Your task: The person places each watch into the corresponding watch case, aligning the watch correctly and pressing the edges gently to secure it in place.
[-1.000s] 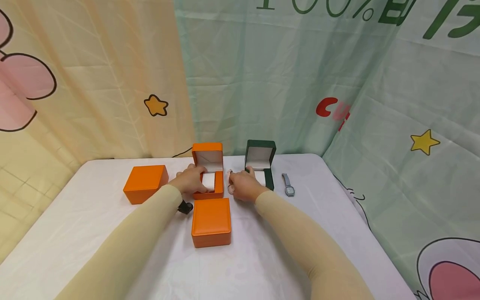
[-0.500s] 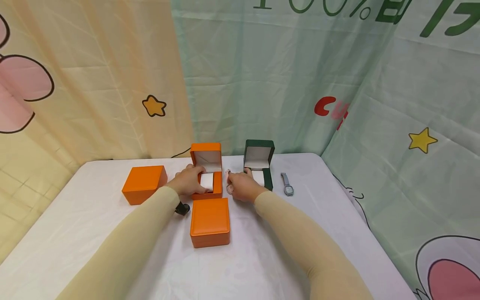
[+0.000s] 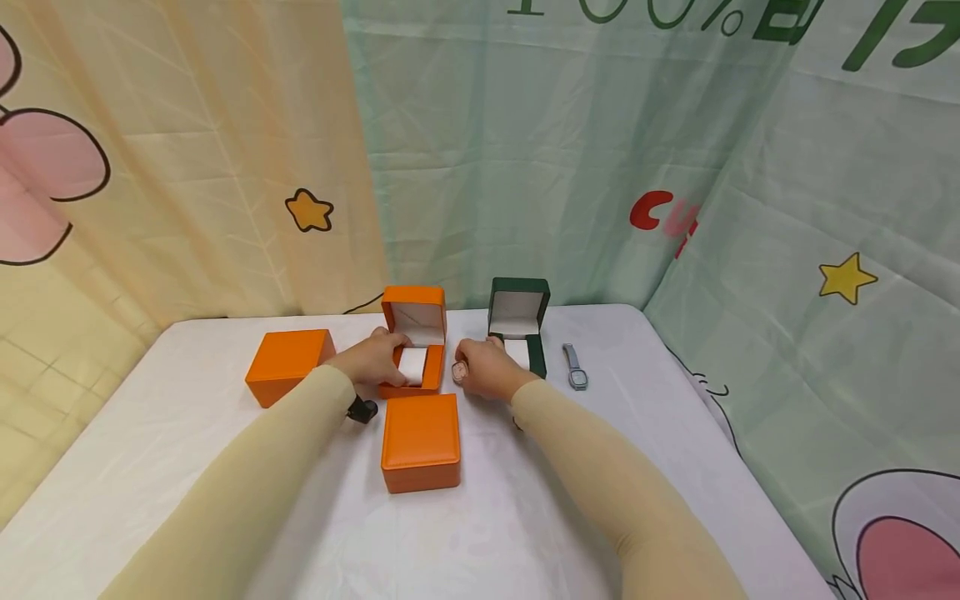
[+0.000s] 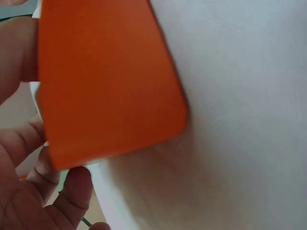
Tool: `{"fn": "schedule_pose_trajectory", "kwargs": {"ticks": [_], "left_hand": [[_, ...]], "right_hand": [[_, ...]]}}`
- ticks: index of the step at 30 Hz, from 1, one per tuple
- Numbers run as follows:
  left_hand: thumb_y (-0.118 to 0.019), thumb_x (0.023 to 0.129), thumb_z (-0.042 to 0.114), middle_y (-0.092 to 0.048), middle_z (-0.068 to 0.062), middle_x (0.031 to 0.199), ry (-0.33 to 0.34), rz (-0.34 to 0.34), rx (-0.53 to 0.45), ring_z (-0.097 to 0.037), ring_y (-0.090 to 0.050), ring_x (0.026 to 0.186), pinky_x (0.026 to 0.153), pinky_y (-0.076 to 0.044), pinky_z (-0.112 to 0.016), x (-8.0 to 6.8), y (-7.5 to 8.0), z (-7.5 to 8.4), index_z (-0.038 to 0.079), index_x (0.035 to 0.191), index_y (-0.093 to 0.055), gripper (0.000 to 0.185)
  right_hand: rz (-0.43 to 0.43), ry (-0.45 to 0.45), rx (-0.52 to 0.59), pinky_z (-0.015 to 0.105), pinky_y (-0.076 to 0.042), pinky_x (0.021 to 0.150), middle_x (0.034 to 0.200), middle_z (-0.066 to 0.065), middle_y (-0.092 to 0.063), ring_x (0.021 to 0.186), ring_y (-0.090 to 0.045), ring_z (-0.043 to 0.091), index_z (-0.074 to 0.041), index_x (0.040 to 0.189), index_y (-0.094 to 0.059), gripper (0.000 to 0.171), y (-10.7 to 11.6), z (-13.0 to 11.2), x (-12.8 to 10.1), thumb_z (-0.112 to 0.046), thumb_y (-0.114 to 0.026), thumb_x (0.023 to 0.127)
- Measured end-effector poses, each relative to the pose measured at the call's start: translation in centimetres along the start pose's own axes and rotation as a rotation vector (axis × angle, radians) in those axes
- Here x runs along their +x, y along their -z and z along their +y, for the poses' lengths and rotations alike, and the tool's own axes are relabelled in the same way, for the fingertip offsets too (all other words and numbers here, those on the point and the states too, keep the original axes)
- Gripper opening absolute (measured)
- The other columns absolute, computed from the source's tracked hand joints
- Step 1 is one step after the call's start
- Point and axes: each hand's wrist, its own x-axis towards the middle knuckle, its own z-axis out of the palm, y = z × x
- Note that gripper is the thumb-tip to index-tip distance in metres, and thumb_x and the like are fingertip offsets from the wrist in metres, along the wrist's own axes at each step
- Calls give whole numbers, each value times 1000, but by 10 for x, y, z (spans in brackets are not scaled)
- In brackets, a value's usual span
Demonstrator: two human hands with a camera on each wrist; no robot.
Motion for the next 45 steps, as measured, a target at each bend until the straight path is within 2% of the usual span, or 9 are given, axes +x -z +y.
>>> {"fn": "schedule_pose_trajectory", "kwargs": {"ticks": [4,5,8,14,18,26,31,39,45], "left_hand": [[-86,81,36,-52,-17,134,-7,25,37,-34,-54,116,101,-48,-55,0,-1,-3,16,141,-58,69],[-86,81,36,-52,-17,134,-10,31,41,-34,-53,117,101,-48,-56,0,-2,-3,15,141,-58,69],[-85,81,38,-51,-18,135,-13,37,27,-34,-51,119,103,-48,-55,0,-3,-6,14,143,-57,72],[-86,83,34,-48,-20,138,-2,12,-18,-34,-52,119,108,-49,-50,4,-1,-6,12,148,-54,76],[-87,82,33,-49,-20,135,3,11,0,-34,-54,116,105,-51,-47,5,1,-2,12,144,-57,72],[-91,79,44,-51,-18,130,-19,43,26,-33,-57,111,102,-53,-46,0,-2,-2,12,136,-58,73],[-88,79,40,-52,-16,126,-36,66,3,-30,-58,106,96,-54,-43,1,-5,-6,13,139,-56,73],[-90,82,38,-59,-13,128,-74,134,-10,-31,-56,109,97,-53,-46,-1,-9,-6,13,140,-55,72],[-90,83,34,-65,-7,125,-45,160,-50,-31,-55,112,98,-53,-48,-2,-10,-1,14,144,-55,73]], "right_hand": [[0,-55,142,40,-55,99,114,6,-70,101,-60,21,-11,118,-63,33,2,-3,0,-21,-81,94],[0,-60,176,39,-56,98,115,7,-70,101,-62,21,-10,119,-62,34,2,-4,0,-19,-81,93],[13,-66,239,38,-57,98,116,8,-70,103,-63,22,-9,121,-62,35,4,-7,-1,-17,-81,93],[42,-64,296,35,-56,93,112,7,-69,99,-61,21,-9,122,-63,36,9,-8,-1,-16,-81,92],[44,-80,353,33,-55,89,110,6,-68,100,-61,22,-9,122,-63,35,10,-9,-2,-14,-81,92],[34,-46,491,25,-51,77,103,7,-68,91,-59,18,-6,120,-63,34,8,-11,-6,-10,-80,91],[33,-22,557,26,-50,79,103,7,-70,92,-60,18,-5,120,-64,33,8,-13,-7,-11,-79,91],[40,-13,620,29,-50,82,104,6,-71,95,-62,19,-9,118,-65,31,5,-11,-10,-15,-79,92],[53,-20,618,28,-51,83,107,7,-69,96,-62,19,-7,120,-63,32,4,-6,-11,-13,-78,91]]}}
